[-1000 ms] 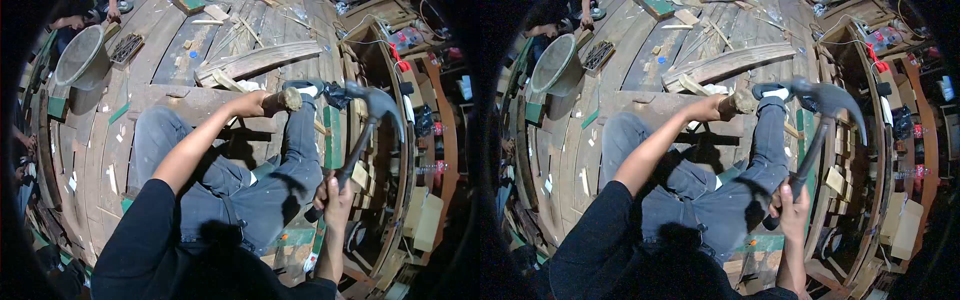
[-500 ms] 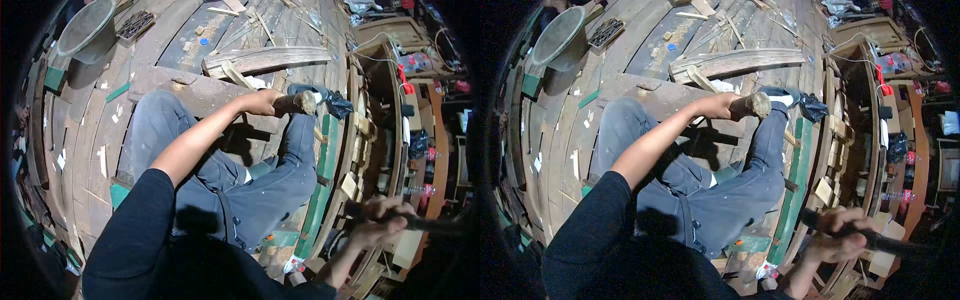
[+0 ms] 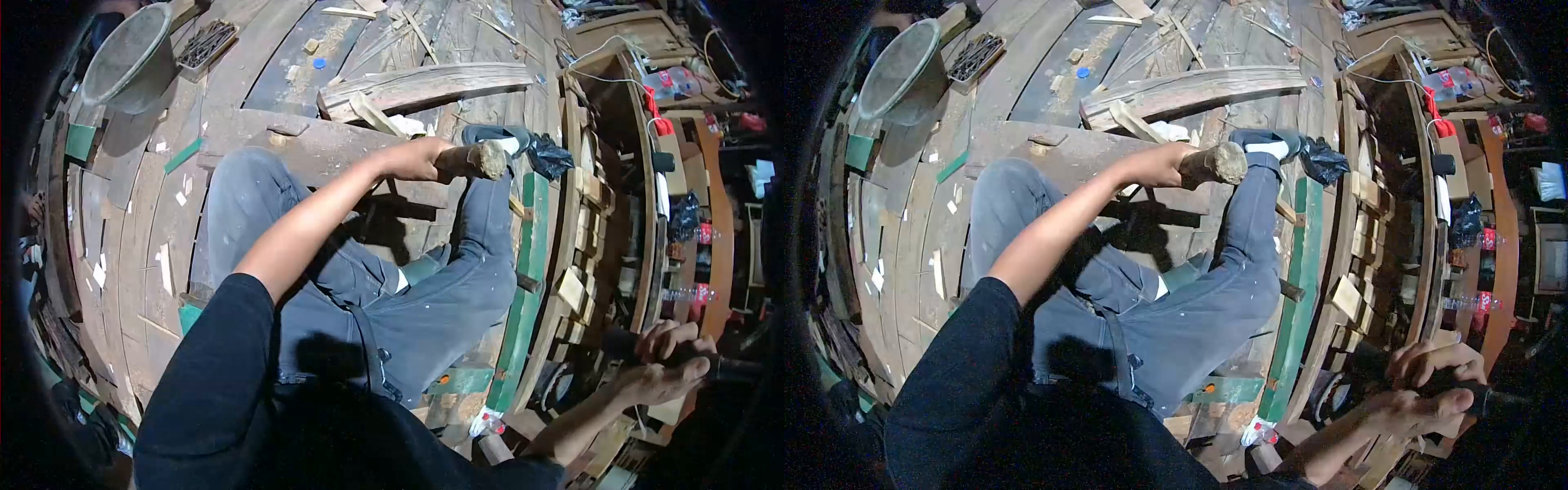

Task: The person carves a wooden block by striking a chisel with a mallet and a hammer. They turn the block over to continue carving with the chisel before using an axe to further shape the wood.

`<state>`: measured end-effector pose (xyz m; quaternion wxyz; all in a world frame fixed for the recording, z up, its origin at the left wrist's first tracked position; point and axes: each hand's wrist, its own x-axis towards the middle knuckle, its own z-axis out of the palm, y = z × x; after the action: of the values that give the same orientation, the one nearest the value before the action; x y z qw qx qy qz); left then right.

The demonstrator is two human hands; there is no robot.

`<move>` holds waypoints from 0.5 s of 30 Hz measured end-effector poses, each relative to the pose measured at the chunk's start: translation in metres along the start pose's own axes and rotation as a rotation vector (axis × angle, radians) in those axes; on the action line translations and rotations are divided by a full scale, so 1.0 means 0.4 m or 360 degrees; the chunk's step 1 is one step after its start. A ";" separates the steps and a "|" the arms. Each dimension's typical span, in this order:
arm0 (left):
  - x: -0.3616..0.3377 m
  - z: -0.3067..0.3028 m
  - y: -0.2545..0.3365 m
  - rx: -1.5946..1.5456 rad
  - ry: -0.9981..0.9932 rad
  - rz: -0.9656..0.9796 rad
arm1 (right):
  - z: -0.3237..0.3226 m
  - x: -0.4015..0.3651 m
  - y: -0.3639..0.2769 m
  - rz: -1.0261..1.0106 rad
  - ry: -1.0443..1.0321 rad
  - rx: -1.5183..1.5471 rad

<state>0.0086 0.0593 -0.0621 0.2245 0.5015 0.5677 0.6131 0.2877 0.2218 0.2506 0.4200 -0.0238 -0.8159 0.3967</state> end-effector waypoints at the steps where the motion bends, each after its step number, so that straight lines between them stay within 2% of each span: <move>1: 0.001 0.001 -0.002 -0.0030 0.0019 0.0024 | 0.020 -0.006 0.000 -0.0057 0.0081 0.0003; 2: 0.003 0.003 -0.006 -0.0057 0.0041 0.0048 | 0.051 -0.040 0.026 -0.0019 0.0081 0.0156; 3: 0.001 -0.001 -0.014 -0.0046 0.0012 -0.0057 | 0.064 -0.096 0.080 0.0203 -0.0035 0.0572; 5: 0.000 -0.004 -0.014 -0.0025 0.0013 -0.0046 | 0.081 -0.238 0.189 -0.0170 -0.0559 -0.1439; 6: -0.001 0.001 -0.012 -0.0020 0.0000 -0.0042 | 0.149 -0.240 0.151 0.0597 -0.1103 -0.0888; 7: -0.005 0.018 -0.011 -0.0013 0.0002 -0.0058 | 0.167 -0.276 0.170 0.0904 -0.0945 -0.0689; 8: 0.006 0.022 -0.009 0.0012 0.0004 -0.0049 | 0.147 -0.263 0.169 0.0956 -0.1013 -0.0720; 10: 0.008 0.013 -0.013 0.0058 0.0094 -0.0050 | 0.074 -0.236 0.170 0.0873 -0.0982 -0.0768; 12: 0.010 0.008 -0.012 0.0042 0.0013 -0.0027 | -0.009 -0.184 0.141 0.0650 -0.0741 -0.0768; 14: 0.013 0.008 -0.030 0.0003 -0.0045 -0.0033 | -0.078 -0.096 0.087 0.0538 -0.0338 0.0001; 15: 0.012 0.004 -0.012 0.0023 -0.0045 -0.0113 | -0.097 -0.061 0.049 0.0442 -0.0282 0.0394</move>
<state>0.0067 0.0655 -0.0651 0.2506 0.4912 0.5864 0.5934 0.3252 0.2505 0.2341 0.2876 -0.0493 -0.7835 0.5486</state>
